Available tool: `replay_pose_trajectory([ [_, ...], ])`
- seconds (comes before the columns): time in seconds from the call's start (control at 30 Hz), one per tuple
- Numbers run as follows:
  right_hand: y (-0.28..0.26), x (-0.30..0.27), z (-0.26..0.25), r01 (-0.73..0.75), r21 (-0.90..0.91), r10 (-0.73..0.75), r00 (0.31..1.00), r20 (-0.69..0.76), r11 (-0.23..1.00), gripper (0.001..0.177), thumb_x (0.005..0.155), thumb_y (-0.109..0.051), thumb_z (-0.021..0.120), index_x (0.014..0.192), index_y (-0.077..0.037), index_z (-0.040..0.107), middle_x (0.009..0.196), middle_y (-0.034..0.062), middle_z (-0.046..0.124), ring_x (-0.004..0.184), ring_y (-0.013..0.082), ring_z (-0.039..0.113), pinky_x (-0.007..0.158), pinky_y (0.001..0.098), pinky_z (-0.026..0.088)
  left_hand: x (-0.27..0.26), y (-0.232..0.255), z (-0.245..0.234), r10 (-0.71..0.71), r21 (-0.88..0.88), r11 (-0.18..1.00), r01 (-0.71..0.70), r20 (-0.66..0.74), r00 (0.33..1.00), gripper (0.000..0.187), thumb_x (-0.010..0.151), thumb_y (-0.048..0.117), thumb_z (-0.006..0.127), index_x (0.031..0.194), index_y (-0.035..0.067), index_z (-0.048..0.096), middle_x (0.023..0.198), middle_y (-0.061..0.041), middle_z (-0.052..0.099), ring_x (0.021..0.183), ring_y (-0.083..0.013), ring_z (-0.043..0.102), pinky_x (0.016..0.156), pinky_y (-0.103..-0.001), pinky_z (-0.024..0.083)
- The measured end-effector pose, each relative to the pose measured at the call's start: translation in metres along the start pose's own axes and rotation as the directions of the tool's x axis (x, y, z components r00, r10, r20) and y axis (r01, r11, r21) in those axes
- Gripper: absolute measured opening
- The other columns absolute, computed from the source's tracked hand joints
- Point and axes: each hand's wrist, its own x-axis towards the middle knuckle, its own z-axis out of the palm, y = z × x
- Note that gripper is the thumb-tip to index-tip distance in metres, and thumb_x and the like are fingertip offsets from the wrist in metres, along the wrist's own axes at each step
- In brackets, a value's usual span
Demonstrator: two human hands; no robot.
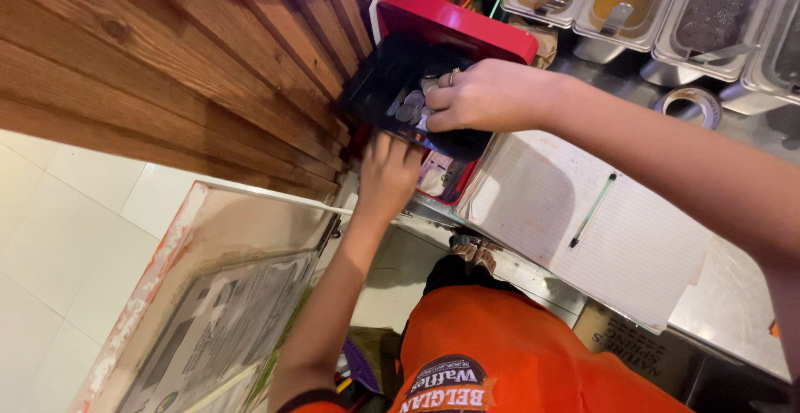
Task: The person organizes a workstation by arranging food containers and counting paper bags, processes cash and coins from a lockbox while writing in a logbook, and operates waffle irons by turning knobs and lifting lids.
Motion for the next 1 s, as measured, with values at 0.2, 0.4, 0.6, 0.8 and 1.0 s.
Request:
replay_pose_trajectory([
  [0.2,-0.008,0.0,0.028,0.075,-0.043,-0.077,0.996,-0.042,0.996,0.03,0.08,-0.013,0.063,0.11,-0.012,0.068,0.1,0.0052,0.064,0.09,0.0263,0.069,0.066,0.0382,0.059,-0.062,0.042,-0.06,-0.161,-0.449,0.893,0.04,-0.235,0.958,0.014,0.095,-0.001,0.067,0.106,-0.001,0.059,0.111,-0.014,0.071,0.096,-0.0234,0.068,0.079,-0.031,0.056],
  [0.4,-0.016,0.009,0.077,0.112,-0.095,-0.107,0.993,0.056,0.989,0.024,0.08,-0.016,0.063,0.103,-0.013,0.068,0.104,0.0037,0.064,0.089,0.0242,0.069,0.067,0.038,0.058,-0.098,0.049,-0.041,-0.877,-0.85,0.341,0.401,-0.133,0.463,0.013,0.11,0.006,0.055,0.12,-0.002,0.055,0.097,-0.003,0.061,0.08,-0.0047,0.053,0.071,-0.02,0.044],
  [0.6,-0.019,0.009,0.108,0.141,-0.164,-0.15,0.988,-0.042,0.976,0.019,0.076,-0.016,0.064,0.095,-0.013,0.068,0.103,0.003,0.065,0.092,0.0225,0.069,0.071,0.0358,0.059,-0.077,0.046,-0.049,-0.929,-0.912,0.182,0.369,-0.036,0.369,0.019,0.108,0.006,0.054,0.124,-0.004,0.057,0.104,-0.005,0.065,0.086,-0.0058,0.057,0.077,-0.021,0.047],
  [0.8,-0.027,0.01,0.117,0.101,-0.143,-0.102,0.995,-0.002,0.985,0.02,0.079,-0.015,0.064,0.098,-0.013,0.07,0.103,0.0033,0.064,0.089,0.0218,0.068,0.071,0.0352,0.059,-0.06,0.053,-0.059,-0.918,-0.91,0.176,0.374,-0.015,0.397,0.027,0.109,0.009,0.051,0.132,-0.004,0.057,0.11,-0.006,0.069,0.092,-0.0072,0.061,0.083,-0.022,0.049],
  [1.0,-0.036,0.013,0.127,0.093,-0.149,-0.111,0.987,-0.116,0.984,0.018,0.078,-0.016,0.064,0.095,-0.013,0.07,0.101,0.0033,0.065,0.1,0.0231,0.068,0.074,0.0348,0.059,-0.049,0.05,-0.058,-0.9,-0.883,0.192,0.427,0.015,0.436,0.028,0.108,0.009,0.051,0.131,-0.005,0.058,0.109,-0.007,0.069,0.092,-0.0075,0.062,0.083,-0.023,0.051],
])
